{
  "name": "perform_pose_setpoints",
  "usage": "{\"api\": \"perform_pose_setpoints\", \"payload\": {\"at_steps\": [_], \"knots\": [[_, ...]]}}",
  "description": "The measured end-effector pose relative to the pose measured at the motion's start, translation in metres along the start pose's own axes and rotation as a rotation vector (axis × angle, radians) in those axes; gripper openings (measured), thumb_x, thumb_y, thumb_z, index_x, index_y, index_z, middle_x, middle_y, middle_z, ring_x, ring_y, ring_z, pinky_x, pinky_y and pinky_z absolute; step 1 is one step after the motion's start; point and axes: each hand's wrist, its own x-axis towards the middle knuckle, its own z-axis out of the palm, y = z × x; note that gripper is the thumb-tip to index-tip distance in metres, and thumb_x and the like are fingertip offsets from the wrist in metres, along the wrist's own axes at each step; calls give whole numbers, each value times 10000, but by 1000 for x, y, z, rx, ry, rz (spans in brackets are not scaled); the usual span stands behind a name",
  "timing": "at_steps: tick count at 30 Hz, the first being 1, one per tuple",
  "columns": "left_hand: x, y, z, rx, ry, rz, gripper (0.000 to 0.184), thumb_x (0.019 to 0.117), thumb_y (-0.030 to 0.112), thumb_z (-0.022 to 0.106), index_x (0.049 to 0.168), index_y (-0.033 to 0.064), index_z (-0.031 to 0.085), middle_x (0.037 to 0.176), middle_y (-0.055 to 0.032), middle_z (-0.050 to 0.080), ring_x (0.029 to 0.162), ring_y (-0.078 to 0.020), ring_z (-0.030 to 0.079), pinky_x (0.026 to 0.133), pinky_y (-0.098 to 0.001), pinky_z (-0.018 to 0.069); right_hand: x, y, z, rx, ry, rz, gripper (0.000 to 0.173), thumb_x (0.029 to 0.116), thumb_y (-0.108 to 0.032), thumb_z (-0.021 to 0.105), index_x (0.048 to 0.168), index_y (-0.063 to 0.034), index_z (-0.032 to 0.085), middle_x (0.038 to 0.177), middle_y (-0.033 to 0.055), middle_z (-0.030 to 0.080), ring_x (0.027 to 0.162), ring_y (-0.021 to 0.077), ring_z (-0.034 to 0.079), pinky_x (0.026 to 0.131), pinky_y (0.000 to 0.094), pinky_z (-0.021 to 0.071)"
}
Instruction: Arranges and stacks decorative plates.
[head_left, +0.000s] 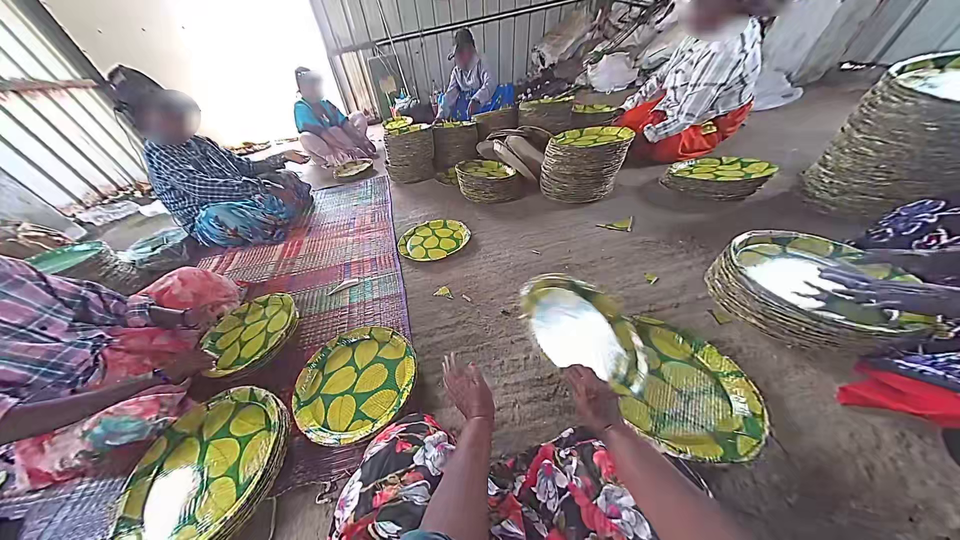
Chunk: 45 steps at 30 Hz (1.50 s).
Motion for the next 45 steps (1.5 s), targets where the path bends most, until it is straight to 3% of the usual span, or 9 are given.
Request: {"api": "perform_pose_setpoints", "payload": {"at_steps": [4, 7, 12, 20, 26, 29, 33, 39, 45], "knots": [[-5, 2, 11, 339, -179, 320, 574, 1081, 277, 407, 1587, 10, 352, 1681, -253, 222, 1583, -405, 156, 1277, -576, 97, -2, -7, 21, -52, -341, -331, 341, 1067, -108, 472, 1321, -55, 694, 1415, 175, 641, 1379, 360, 555, 1195, 557, 338], [-13, -13, 24, 552, -636, 210, 644, 1093, 377, 444, 1633, 78, 260, 1726, -191, 85, 1607, -353, 36, 1266, -611, 82, 1, -7, 18, -139, -483, -117, 411, 1046, -30, 450, 1424, -47, 611, 1587, 197, 460, 1542, 367, 319, 1260, 614, 151], [-27, -30, 37, 699, -896, 77, 768, 1071, 427, 485, 1664, 118, 108, 1739, -139, -42, 1605, -351, -62, 1227, -700, 0, 6, 12, 2, -120, -234, 477, 611, 1027, -173, 590, 1550, 58, 375, 1614, 290, 356, 1529, 435, 308, 1200, 674, 244], [-26, -22, 28, 700, -959, 32, 824, 1020, 383, 617, 1664, 159, 154, 1746, -105, -6, 1605, -359, -43, 1148, -813, 69, 12, 22, -5, -69, -264, 715, 395, 1056, -124, 495, 1412, 37, 556, 1490, 265, 523, 1437, 410, 454, 1160, 646, 315], [-19, -13, 22, 338, -406, 82, 685, 1098, 378, 418, 1639, 29, 182, 1705, -262, 90, 1592, -410, 91, 1232, -681, 113, 7, 7, -2, -13, 101, 146, 319, 1061, -25, 421, 1257, 74, 652, 1326, 272, 636, 1264, 437, 608, 999, 572, 508], [-11, -10, 25, 285, -52, 215, 662, 1083, 349, 354, 1609, -35, 234, 1682, -315, 107, 1586, -437, 90, 1254, -629, 57, -5, -6, 6, 41, -259, -127, 369, 1071, -26, 387, 1340, 20, 636, 1430, 216, 605, 1360, 381, 557, 1126, 538, 432], [-22, -17, 27, 503, -380, 165, 660, 1080, 389, 430, 1632, 67, 263, 1707, -252, 99, 1601, -386, 44, 1257, -637, 6, -7, -12, 20, -141, -683, -308, 332, 1070, -75, 429, 1303, 6, 650, 1400, 219, 613, 1315, 410, 571, 1101, 606, 403], [-29, -40, 46, 733, -838, 63, 751, 1095, 497, 346, 1664, 100, 57, 1725, -200, -60, 1600, -370, -81, 1232, -666, -56, 1, 8, 11, -27, -245, 298, 396, 1050, -181, 556, 1402, -4, 589, 1451, 241, 564, 1382, 429, 504, 1126, 625, 377], [-16, -43, 54, 726, -876, 51, 783, 1100, 500, 337, 1656, 110, -54, 1707, -192, -183, 1581, -359, -191, 1221, -662, -111, 21, 31, 12, -53, -368, 669, 406, 1018, -147, 597, 1322, 122, 589, 1458, 360, 483, 1395, 514, 445, 1058, 694, 399]]}}
